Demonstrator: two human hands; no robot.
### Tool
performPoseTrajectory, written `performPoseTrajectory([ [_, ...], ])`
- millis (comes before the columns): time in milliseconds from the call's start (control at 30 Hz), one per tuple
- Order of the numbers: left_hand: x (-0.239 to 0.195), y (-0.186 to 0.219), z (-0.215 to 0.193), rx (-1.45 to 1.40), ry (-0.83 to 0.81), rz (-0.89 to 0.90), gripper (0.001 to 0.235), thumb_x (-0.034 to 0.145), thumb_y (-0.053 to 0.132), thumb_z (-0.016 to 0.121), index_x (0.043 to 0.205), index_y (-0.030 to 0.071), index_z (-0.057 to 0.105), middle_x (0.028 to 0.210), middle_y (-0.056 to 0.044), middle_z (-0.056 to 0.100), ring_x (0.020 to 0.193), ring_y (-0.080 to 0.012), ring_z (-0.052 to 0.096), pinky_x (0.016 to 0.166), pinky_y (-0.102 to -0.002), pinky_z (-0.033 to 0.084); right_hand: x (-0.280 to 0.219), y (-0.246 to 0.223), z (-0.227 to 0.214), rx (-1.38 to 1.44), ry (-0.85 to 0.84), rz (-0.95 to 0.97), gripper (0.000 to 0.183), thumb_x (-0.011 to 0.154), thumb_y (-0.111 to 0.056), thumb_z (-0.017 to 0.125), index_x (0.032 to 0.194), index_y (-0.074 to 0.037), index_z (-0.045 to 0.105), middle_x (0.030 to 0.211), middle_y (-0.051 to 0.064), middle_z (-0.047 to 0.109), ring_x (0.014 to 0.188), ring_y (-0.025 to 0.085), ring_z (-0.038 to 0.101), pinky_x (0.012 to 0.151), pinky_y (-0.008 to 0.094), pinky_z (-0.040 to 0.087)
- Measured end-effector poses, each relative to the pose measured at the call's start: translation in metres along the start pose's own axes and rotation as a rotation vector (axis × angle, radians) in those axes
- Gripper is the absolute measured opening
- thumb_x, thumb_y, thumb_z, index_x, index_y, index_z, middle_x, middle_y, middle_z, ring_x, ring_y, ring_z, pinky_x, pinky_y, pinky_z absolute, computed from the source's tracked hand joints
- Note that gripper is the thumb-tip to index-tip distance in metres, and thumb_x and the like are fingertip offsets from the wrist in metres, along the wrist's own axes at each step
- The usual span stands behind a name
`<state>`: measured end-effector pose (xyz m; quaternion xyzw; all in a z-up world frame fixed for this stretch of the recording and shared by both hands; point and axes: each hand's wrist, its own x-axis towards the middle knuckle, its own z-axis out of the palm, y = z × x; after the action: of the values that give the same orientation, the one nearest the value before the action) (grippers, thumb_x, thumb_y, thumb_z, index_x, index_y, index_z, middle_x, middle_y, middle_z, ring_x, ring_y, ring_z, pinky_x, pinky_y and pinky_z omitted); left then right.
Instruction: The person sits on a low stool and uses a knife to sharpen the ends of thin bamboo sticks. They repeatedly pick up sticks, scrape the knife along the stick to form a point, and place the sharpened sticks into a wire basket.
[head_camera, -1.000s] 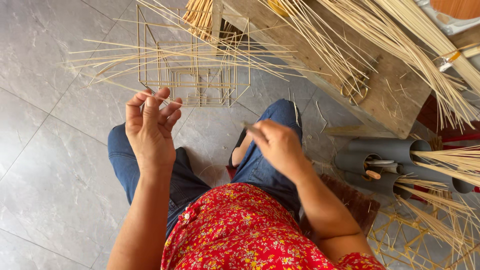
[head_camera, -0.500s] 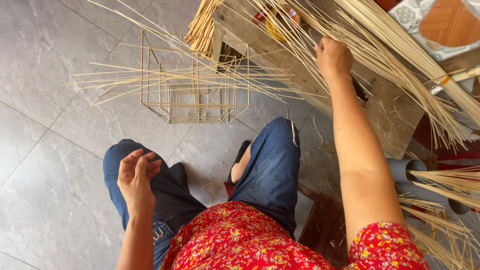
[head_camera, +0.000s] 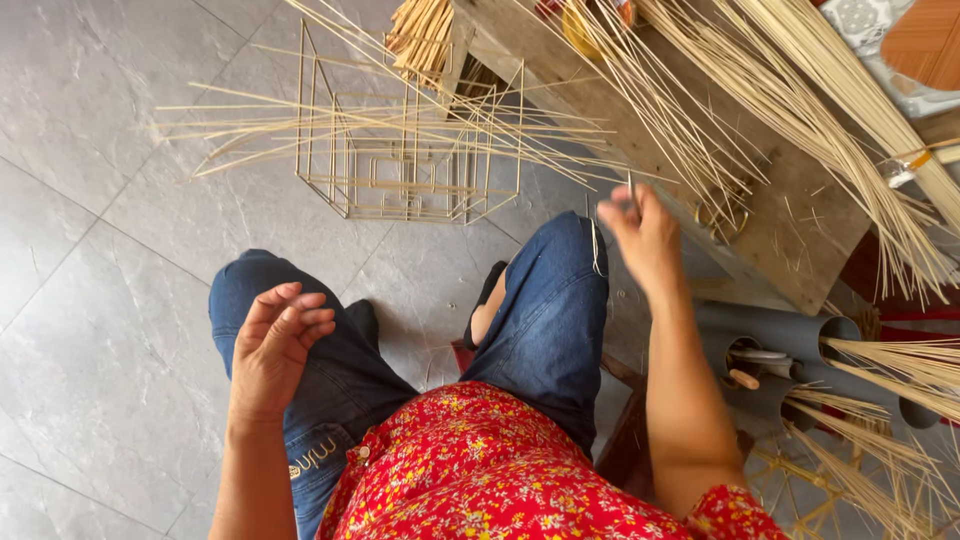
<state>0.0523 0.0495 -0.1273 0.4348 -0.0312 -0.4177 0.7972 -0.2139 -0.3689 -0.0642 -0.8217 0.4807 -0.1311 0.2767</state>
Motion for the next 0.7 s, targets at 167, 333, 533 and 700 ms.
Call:
performPoseTrajectory([
  [167,0.003,0.002,-0.001,-0.024,-0.083,-0.020,0.027,0.108,0.009,0.054,0.134,0.005,0.056,0.126,-0.015,0.067,0.115,-0.0271,0.068,0.101,-0.044,0.054,-0.078,0.033,0.040,0.085,0.069,-0.007,0.039,0.083,-0.026,0.085,0.108,-0.005,0.062,0.071,0.007,0.060,0.063,0.015,0.056,0.060,0.031,0.047],
  [333,-0.001,-0.001,0.004,-0.006,-0.126,-0.016,0.027,0.108,0.009,0.054,0.135,0.005,0.056,0.128,-0.014,0.067,0.117,-0.0262,0.067,0.103,-0.044,0.053,-0.069,0.095,0.044,0.241,0.230,0.046,0.016,0.095,-0.017,0.079,0.098,-0.005,0.069,0.078,0.004,0.068,0.070,0.012,0.060,0.065,0.028,0.049],
  [533,-0.013,-0.003,0.003,-0.006,-0.126,0.046,0.026,0.107,0.009,0.055,0.134,0.005,0.056,0.127,-0.015,0.067,0.115,-0.0256,0.067,0.103,-0.042,0.053,-0.064,0.107,-0.039,0.268,0.336,0.267,0.027,0.094,-0.016,0.074,0.119,-0.010,0.069,0.080,0.002,0.066,0.059,0.010,0.052,0.053,0.029,0.040],
  [700,-0.017,0.000,-0.002,0.010,-0.109,0.057,0.025,0.108,0.008,0.054,0.132,0.005,0.057,0.124,-0.013,0.068,0.113,-0.0244,0.068,0.101,-0.041,0.054,-0.096,0.039,-0.071,1.186,0.063,0.162,0.030,0.108,-0.030,0.065,0.123,-0.004,0.067,0.079,0.002,0.060,0.053,0.006,0.042,0.048,0.023,0.031],
])
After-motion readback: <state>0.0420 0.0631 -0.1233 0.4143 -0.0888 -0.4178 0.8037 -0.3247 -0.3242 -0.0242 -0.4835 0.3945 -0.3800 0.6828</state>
